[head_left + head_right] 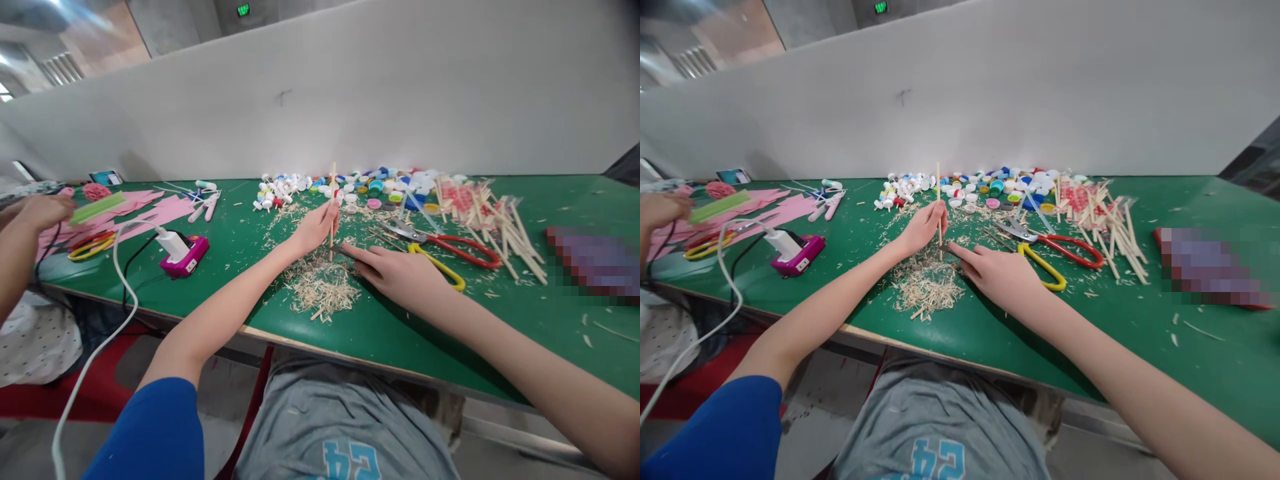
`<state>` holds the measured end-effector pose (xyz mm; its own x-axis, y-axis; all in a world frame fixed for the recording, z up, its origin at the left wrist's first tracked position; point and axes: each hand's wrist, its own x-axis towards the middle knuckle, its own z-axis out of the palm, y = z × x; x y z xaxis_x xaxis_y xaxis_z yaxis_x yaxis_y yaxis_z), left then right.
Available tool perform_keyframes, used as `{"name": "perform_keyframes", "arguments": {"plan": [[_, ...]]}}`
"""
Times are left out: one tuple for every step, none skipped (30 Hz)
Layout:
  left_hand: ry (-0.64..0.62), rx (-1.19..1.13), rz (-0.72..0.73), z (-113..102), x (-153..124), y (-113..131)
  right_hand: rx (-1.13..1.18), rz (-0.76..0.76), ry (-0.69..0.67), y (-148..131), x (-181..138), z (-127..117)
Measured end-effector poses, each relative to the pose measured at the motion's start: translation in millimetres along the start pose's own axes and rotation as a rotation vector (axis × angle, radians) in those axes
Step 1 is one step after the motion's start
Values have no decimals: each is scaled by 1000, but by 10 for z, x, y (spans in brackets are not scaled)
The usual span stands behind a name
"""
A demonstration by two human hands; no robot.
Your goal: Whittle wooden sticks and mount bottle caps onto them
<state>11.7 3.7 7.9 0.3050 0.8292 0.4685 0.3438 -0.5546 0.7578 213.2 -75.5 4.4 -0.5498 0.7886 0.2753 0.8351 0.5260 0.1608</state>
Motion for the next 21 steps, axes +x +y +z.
{"name": "perform_keyframes", "arguments": {"plan": [[-3, 8, 2, 2, 4, -9, 8, 4, 10, 8, -8, 3], [-5, 13, 5, 5, 7, -14, 19, 7, 11, 14, -14, 2], [-6, 16, 10, 9, 8, -17, 29, 15, 7, 19, -17, -2], [-4, 21, 14, 12, 9, -18, 38, 27, -3, 21, -18, -10], [-1, 30, 14, 15, 9, -18, 45, 41, -18, 20, -18, -22], [2, 39, 12, 18, 8, -19, 49, 55, -35, 16, -16, -35], [5, 48, 7, 20, 7, -20, 50, 68, -52, 11, -14, -50], [8, 57, 4, 22, 5, -22, 50, 79, -68, 4, -10, -63], [9, 65, 4, 23, 4, -25, 50, 88, -84, -2, -7, -75], [7, 73, 8, 24, 2, -28, 49, 94, -93, -7, -4, -83], [4, 79, 14, 24, 0, -30, 49, 99, -98, -10, -1, -88], [0, 87, 23, 23, -1, -33, 46, 99, -100, -12, 0, -90], [-2, 96, 32, 23, -3, -35, 42, 96, -102, -13, 1, -89], [-5, 105, 41, 22, -4, -36, 36, 91, -103, -13, 2, -85], [-6, 114, 49, 21, -5, -37, 29, 87, -104, -13, 2, -80], [-5, 122, 57, 21, -6, -37, 22, 83, -105, -13, 3, -75], [-7, 130, 61, 20, -7, -37, 15, 83, -106, -14, 3, -69], [-10, 134, 61, 18, -8, -36, 10, 86, -105, -16, 4, -65], [-12, 134, 57, 17, -9, -35, 9, 86, -104, -18, 5, -61], [-15, 133, 50, 16, -9, -33, 10, 85, -104, -20, 5, -59], [-16, 131, 44, 14, -10, -29, 11, 82, -103, -21, 5, -57]]}}
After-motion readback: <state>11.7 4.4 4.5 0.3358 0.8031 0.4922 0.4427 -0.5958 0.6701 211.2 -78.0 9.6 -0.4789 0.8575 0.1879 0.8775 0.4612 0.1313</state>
